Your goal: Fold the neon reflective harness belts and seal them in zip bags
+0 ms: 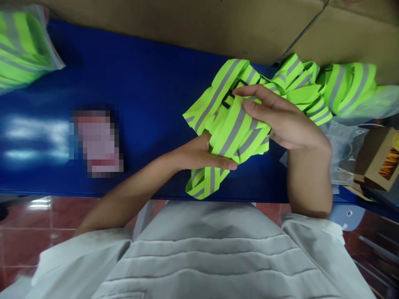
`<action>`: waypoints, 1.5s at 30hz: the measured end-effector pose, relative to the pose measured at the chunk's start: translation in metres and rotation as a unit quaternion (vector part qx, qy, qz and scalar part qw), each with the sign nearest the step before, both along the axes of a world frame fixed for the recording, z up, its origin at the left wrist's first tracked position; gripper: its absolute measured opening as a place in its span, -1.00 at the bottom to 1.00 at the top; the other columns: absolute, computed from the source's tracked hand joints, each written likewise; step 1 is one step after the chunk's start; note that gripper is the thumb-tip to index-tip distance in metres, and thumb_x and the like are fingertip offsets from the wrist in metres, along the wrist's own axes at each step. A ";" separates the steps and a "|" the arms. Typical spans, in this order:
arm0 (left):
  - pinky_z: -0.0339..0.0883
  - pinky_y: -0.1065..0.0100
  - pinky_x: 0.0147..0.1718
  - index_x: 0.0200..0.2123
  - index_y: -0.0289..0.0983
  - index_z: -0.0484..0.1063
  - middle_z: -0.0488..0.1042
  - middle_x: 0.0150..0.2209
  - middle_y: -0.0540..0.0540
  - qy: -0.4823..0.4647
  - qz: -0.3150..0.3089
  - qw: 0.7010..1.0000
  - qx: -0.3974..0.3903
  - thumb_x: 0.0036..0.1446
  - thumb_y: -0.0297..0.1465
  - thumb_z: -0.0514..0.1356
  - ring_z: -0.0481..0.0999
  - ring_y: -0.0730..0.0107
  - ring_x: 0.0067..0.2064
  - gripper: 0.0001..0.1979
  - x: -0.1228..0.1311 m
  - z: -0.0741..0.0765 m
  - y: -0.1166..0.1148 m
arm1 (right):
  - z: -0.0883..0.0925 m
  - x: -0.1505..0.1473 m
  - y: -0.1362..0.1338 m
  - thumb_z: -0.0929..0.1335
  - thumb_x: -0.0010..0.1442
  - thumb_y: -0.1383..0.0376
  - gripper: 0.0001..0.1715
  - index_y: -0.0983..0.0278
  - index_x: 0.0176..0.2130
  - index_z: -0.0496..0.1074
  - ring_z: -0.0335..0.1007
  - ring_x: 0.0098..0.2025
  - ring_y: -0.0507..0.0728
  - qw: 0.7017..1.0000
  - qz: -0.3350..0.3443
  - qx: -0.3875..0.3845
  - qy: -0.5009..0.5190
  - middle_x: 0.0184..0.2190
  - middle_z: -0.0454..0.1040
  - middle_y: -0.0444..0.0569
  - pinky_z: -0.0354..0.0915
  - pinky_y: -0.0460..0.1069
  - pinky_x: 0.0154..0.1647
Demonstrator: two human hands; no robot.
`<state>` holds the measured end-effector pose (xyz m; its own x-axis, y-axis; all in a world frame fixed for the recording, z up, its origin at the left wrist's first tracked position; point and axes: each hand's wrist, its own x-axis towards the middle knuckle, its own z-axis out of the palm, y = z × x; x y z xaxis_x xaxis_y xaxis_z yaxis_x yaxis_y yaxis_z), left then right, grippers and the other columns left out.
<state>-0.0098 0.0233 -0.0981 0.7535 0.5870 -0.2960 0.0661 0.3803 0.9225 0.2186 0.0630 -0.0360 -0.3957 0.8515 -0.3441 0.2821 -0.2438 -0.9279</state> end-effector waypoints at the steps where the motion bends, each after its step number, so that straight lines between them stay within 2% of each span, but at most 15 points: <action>1: 0.53 0.33 -0.19 -0.13 -0.32 0.57 0.65 -0.22 -0.09 -0.003 -0.006 1.000 0.011 0.01 -0.15 0.53 0.65 0.24 -0.18 -0.53 -0.001 0.001 -0.001 | 0.000 -0.002 0.000 0.44 0.34 -0.01 -0.43 0.14 0.22 0.41 0.60 -0.02 0.16 1.000 0.004 -0.024 0.012 0.02 0.62 -0.06 0.57 0.03 -0.09; 4: 0.52 0.35 -0.13 -0.14 -0.30 0.58 0.66 -0.19 -0.07 -0.026 0.004 0.998 0.059 0.03 -0.21 0.52 0.65 0.27 -0.15 -0.60 -0.003 0.006 -0.003 | 0.001 -0.007 -0.001 0.41 0.36 -0.04 -0.40 0.16 0.25 0.37 0.59 -0.03 0.17 0.998 0.028 -0.047 0.018 0.06 0.61 0.00 0.56 0.04 -0.13; 7: 0.51 0.33 -0.08 -0.13 -0.29 0.58 0.66 -0.14 -0.08 -0.026 0.043 0.996 0.078 0.06 -0.20 0.51 0.64 0.25 -0.10 -0.61 -0.001 0.006 -0.005 | 0.003 -0.008 -0.002 0.41 0.36 -0.03 -0.53 0.17 0.12 0.44 0.55 0.04 0.19 0.997 0.016 0.073 -0.037 0.05 0.58 -0.03 0.55 0.07 -0.02; 9: 0.51 0.32 -0.08 -0.14 -0.30 0.58 0.65 -0.15 -0.09 -0.019 0.061 0.995 0.081 0.06 -0.17 0.51 0.63 0.26 -0.11 -0.59 0.002 0.004 -0.005 | 0.008 -0.005 -0.004 0.43 0.36 0.01 -0.64 0.15 0.01 0.48 0.55 0.04 0.19 0.983 0.004 0.167 -0.077 0.03 0.58 -0.05 0.54 0.09 0.00; 11: 0.51 0.33 -0.08 -0.12 -0.30 0.57 0.64 -0.15 -0.09 -0.022 0.078 0.993 0.090 0.04 -0.17 0.52 0.62 0.26 -0.12 -0.56 0.004 0.001 -0.005 | 0.015 -0.002 -0.006 0.37 0.43 0.04 -0.72 0.15 -0.04 0.53 0.56 -0.01 0.18 0.963 0.023 0.240 -0.116 -0.02 0.60 -0.05 0.53 0.11 -0.01; 13: 0.51 0.33 -0.09 -0.08 -0.30 0.56 0.64 -0.16 -0.09 -0.023 0.089 0.992 0.092 0.05 -0.17 0.51 0.61 0.27 -0.12 -0.54 0.004 0.000 -0.005 | 0.022 0.000 -0.010 0.28 0.50 0.05 -0.63 0.16 0.06 0.54 0.57 0.05 0.21 0.940 0.083 0.289 -0.161 0.03 0.62 -0.02 0.51 0.16 0.09; 15: 0.50 0.35 -0.17 -0.12 -0.31 0.56 0.62 -0.22 -0.08 -0.016 0.070 0.994 0.087 0.07 -0.15 0.49 0.60 0.29 -0.19 -0.57 0.003 0.000 -0.005 | 0.026 0.000 -0.016 0.30 0.47 -0.04 -0.45 0.19 0.26 0.44 0.48 0.26 0.30 0.916 0.156 0.310 -0.201 0.25 0.51 0.04 0.42 0.25 0.29; 18: 0.43 0.39 -0.31 -0.28 -0.32 0.53 0.55 -0.36 -0.04 0.010 0.030 0.994 0.108 0.12 -0.12 0.45 0.53 0.36 -0.31 -0.63 0.002 0.000 -0.007 | 0.023 -0.004 -0.025 0.47 0.25 -0.17 0.02 0.23 0.45 0.19 0.25 0.44 0.48 0.895 0.211 0.305 -0.249 0.44 0.28 0.16 0.30 0.39 0.41; 20: 0.36 0.40 -0.37 -0.37 -0.31 0.48 0.49 -0.42 -0.01 0.030 0.022 0.991 0.129 0.15 -0.11 0.42 0.47 0.40 -0.36 -0.62 0.003 -0.001 -0.010 | 0.018 -0.007 -0.030 0.52 0.20 -0.10 0.10 0.22 0.48 0.12 0.28 0.41 0.51 0.888 0.210 0.302 -0.275 0.42 0.29 0.19 0.33 0.42 0.37; 23: 0.30 0.42 -0.40 -0.39 -0.30 0.47 0.46 -0.45 0.01 0.042 0.020 0.990 0.133 0.14 -0.08 0.42 0.41 0.43 -0.40 -0.60 0.008 -0.002 -0.014 | 0.011 -0.009 -0.034 0.54 0.18 -0.02 0.09 0.16 0.48 0.09 0.36 0.34 0.52 0.883 0.218 0.294 -0.294 0.37 0.35 0.19 0.37 0.44 0.30; 26: 0.28 0.42 -0.41 -0.35 -0.30 0.50 0.49 -0.43 0.02 0.043 0.006 0.991 0.126 0.14 -0.08 0.42 0.41 0.44 -0.39 -0.61 0.011 -0.001 -0.016 | 0.009 -0.008 -0.036 0.54 0.16 -0.04 0.12 0.21 0.48 0.10 0.40 0.28 0.58 0.872 0.232 0.298 -0.311 0.29 0.42 0.25 0.35 0.48 0.25; 29: 0.30 0.40 -0.35 -0.34 -0.30 0.50 0.51 -0.40 0.00 0.040 0.003 0.990 0.134 0.18 -0.10 0.40 0.45 0.40 -0.34 -0.64 0.011 0.000 -0.015 | 0.010 -0.007 -0.036 0.51 0.21 -0.02 0.02 0.27 0.44 0.16 0.41 0.26 0.59 0.869 0.237 0.295 -0.318 0.27 0.44 0.29 0.36 0.46 0.22; 35: 0.37 0.35 -0.28 -0.24 -0.30 0.51 0.57 -0.32 -0.04 0.036 -0.006 0.993 0.109 0.12 -0.07 0.45 0.53 0.32 -0.28 -0.58 0.005 0.003 -0.007 | 0.014 0.001 -0.024 0.44 0.29 0.01 -0.10 0.29 0.42 0.16 0.45 0.26 0.47 0.893 0.247 0.274 -0.256 0.32 0.41 0.24 0.40 0.31 0.23; 41: 0.41 0.38 -0.26 -0.21 -0.34 0.54 0.60 -0.29 -0.06 0.002 -0.080 0.996 0.028 0.18 -0.16 0.42 0.58 0.34 -0.24 -0.66 0.004 0.003 -0.003 | 0.011 0.007 -0.011 0.48 0.24 -0.12 -0.07 0.19 0.37 0.18 0.49 0.19 0.34 0.920 0.266 0.229 -0.173 0.29 0.43 0.11 0.47 0.17 0.12; 45: 0.48 0.39 -0.18 -0.15 -0.34 0.59 0.67 -0.21 -0.10 -0.004 -0.110 0.994 0.022 0.18 -0.26 0.42 0.64 0.32 -0.17 -0.72 0.004 0.000 -0.003 | 0.011 0.014 -0.003 0.47 0.26 -0.10 -0.20 0.16 0.31 0.29 0.49 0.17 0.32 0.931 0.282 0.189 -0.137 0.23 0.48 0.03 0.47 0.15 0.14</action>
<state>-0.0059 0.0199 -0.0978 0.8673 0.4201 -0.2669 0.1351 0.3173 0.9386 0.2327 0.0597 -0.0249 -0.7571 0.6163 -0.2168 0.5059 0.3430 -0.7915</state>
